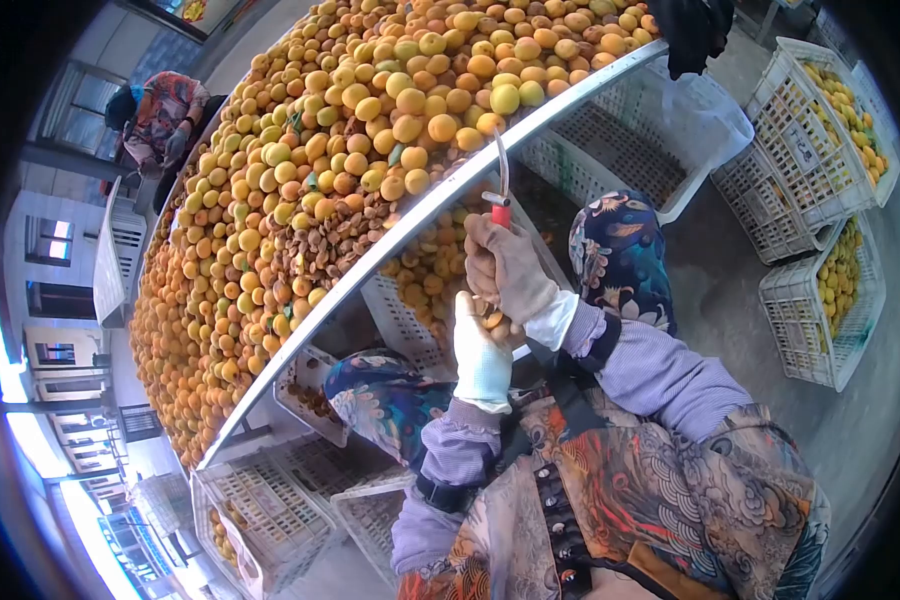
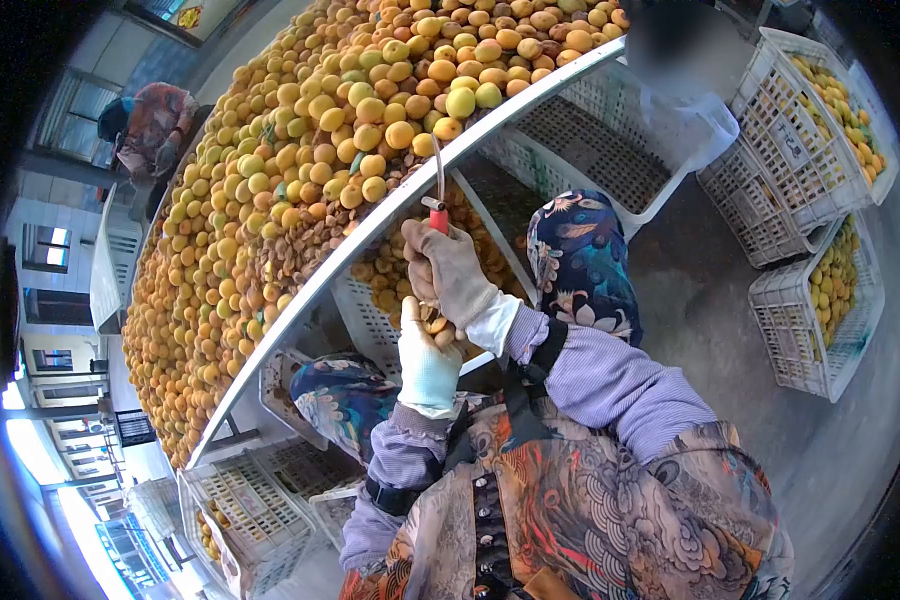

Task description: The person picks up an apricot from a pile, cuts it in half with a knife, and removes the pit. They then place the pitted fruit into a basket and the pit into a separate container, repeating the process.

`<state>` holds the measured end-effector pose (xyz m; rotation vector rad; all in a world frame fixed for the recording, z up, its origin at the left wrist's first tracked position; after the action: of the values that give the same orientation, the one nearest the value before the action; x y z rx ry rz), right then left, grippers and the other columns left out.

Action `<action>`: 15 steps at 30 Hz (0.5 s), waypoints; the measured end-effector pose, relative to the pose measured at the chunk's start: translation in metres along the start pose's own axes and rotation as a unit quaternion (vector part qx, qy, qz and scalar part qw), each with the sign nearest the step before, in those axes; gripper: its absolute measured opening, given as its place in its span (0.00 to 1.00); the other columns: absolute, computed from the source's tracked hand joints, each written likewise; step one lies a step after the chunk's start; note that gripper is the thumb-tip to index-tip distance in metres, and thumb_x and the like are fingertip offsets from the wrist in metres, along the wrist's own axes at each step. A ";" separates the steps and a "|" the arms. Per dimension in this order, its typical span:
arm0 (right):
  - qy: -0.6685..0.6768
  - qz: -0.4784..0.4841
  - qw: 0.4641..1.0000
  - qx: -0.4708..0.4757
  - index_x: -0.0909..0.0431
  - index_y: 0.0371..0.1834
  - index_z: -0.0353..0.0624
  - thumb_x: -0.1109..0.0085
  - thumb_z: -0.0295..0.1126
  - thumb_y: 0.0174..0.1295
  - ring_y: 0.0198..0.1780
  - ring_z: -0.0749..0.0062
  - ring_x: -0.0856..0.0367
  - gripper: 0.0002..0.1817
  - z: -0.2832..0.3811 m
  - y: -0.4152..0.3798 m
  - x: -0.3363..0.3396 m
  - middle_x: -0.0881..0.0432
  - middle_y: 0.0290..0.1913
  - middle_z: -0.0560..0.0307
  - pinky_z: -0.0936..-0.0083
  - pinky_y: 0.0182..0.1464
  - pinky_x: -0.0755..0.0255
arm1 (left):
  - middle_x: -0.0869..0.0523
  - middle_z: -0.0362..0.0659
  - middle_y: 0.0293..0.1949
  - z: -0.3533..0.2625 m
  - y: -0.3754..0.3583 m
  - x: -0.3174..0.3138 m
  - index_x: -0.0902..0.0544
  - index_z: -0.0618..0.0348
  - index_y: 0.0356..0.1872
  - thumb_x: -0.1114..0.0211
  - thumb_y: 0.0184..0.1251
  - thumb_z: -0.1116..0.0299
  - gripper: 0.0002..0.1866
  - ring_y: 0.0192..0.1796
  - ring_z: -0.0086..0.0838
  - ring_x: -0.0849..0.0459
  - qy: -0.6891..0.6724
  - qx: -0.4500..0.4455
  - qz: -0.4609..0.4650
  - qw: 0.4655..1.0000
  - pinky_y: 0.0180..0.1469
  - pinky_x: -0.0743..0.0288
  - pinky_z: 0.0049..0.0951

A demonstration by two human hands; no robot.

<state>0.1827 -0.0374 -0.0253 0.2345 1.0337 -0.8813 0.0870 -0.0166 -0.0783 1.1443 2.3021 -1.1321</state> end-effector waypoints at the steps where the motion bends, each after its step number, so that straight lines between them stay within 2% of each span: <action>1: 0.002 0.000 1.000 0.000 0.32 0.25 0.45 0.42 0.42 0.62 0.07 0.83 0.43 0.15 -0.001 0.001 0.001 0.40 0.10 0.69 0.83 0.09 0.50 | 0.22 0.37 0.37 -0.001 0.001 0.002 0.26 0.56 0.41 0.54 0.74 0.50 0.19 0.35 0.22 0.25 0.029 -0.006 -0.005 1.000 0.37 0.30 0.20; 2: 0.007 -0.034 0.999 0.000 0.32 0.25 0.45 0.42 0.42 0.62 0.08 0.83 0.42 0.16 -0.002 0.003 0.008 0.40 0.11 0.69 0.83 0.09 0.50 | 0.22 0.37 0.37 0.001 0.004 0.007 0.26 0.56 0.41 0.54 0.74 0.50 0.19 0.35 0.22 0.25 0.031 -0.008 -0.005 0.999 0.37 0.30 0.20; 3: 0.012 -0.066 0.998 0.002 0.32 0.25 0.44 0.42 0.42 0.62 0.08 0.82 0.42 0.16 -0.001 0.005 0.014 0.39 0.11 0.69 0.82 0.09 0.50 | 0.22 0.38 0.37 -0.005 0.008 0.008 0.26 0.56 0.41 0.54 0.74 0.50 0.19 0.35 0.23 0.24 0.077 -0.047 0.004 0.996 0.37 0.30 0.21; 4: 0.014 -0.080 0.997 0.005 0.33 0.24 0.44 0.42 0.42 0.62 0.08 0.82 0.42 0.16 -0.001 0.008 0.018 0.40 0.11 0.69 0.82 0.09 0.50 | 0.22 0.38 0.37 -0.011 0.011 0.008 0.26 0.56 0.42 0.54 0.74 0.49 0.20 0.35 0.24 0.24 0.122 -0.086 0.014 0.989 0.37 0.30 0.22; 5: 0.016 -0.077 0.997 0.009 0.33 0.24 0.44 0.42 0.42 0.62 0.08 0.82 0.42 0.16 0.000 0.010 0.017 0.40 0.11 0.69 0.82 0.09 0.50 | 0.22 0.38 0.37 -0.010 0.014 0.011 0.26 0.56 0.42 0.54 0.74 0.49 0.20 0.35 0.24 0.24 0.124 -0.090 0.017 0.988 0.37 0.30 0.22; 7: 0.025 -0.099 0.995 -0.008 0.34 0.24 0.45 0.42 0.42 0.62 0.08 0.81 0.43 0.17 -0.001 0.010 0.019 0.41 0.11 0.69 0.81 0.09 0.50 | 0.22 0.38 0.39 -0.008 0.019 0.005 0.26 0.56 0.44 0.54 0.74 0.52 0.17 0.38 0.27 0.22 0.003 -0.051 0.059 0.997 0.39 0.26 0.26; 8: 0.036 -0.104 0.994 -0.015 0.34 0.24 0.45 0.42 0.43 0.62 0.07 0.81 0.43 0.17 0.000 0.011 0.017 0.42 0.11 0.69 0.81 0.08 0.50 | 0.22 0.40 0.40 0.000 0.034 0.021 0.26 0.57 0.46 0.53 0.74 0.57 0.15 0.43 0.31 0.20 0.036 -0.050 0.072 0.996 0.44 0.23 0.32; 9: 0.036 -0.099 0.994 -0.012 0.34 0.24 0.45 0.42 0.43 0.62 0.07 0.81 0.43 0.17 0.001 0.014 0.015 0.42 0.11 0.69 0.81 0.08 0.50 | 0.23 0.41 0.41 -0.009 0.030 0.016 0.28 0.59 0.48 0.51 0.73 0.60 0.14 0.48 0.33 0.20 0.145 -0.065 0.084 0.984 0.48 0.22 0.38; 12: 0.039 -0.112 0.993 0.000 0.34 0.24 0.44 0.42 0.43 0.63 0.06 0.80 0.44 0.18 0.003 0.021 0.013 0.41 0.10 0.68 0.80 0.08 0.51 | 0.23 0.42 0.41 -0.031 0.015 -0.005 0.29 0.62 0.50 0.50 0.73 0.61 0.15 0.45 0.34 0.20 0.149 -0.080 0.080 0.982 0.48 0.22 0.38; 14: 0.045 -0.111 0.993 0.009 0.34 0.23 0.44 0.42 0.42 0.63 0.06 0.79 0.44 0.18 0.007 0.030 0.007 0.41 0.10 0.68 0.80 0.07 0.50 | 0.22 0.43 0.38 -0.054 0.013 -0.015 0.29 0.64 0.50 0.49 0.72 0.63 0.15 0.42 0.32 0.20 0.283 -0.150 0.087 0.943 0.48 0.23 0.38; 15: 0.050 -0.114 0.992 0.015 0.34 0.23 0.44 0.42 0.42 0.63 0.06 0.79 0.44 0.17 0.010 0.035 0.005 0.40 0.10 0.68 0.80 0.07 0.50 | 0.22 0.43 0.38 -0.065 0.012 -0.021 0.29 0.64 0.50 0.49 0.72 0.63 0.15 0.42 0.32 0.20 0.285 -0.156 0.088 0.942 0.48 0.23 0.38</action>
<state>0.2157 -0.0228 -0.0318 0.1899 1.1564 -1.1022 0.1123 0.0272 -0.0313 1.6614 2.5845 -0.3697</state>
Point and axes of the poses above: each hand's wrist, its own y-axis towards the middle knuckle, its own x-axis out of the back of the hand, z = x × y, the point moved 10 cm from there along y, towards the middle knuckle
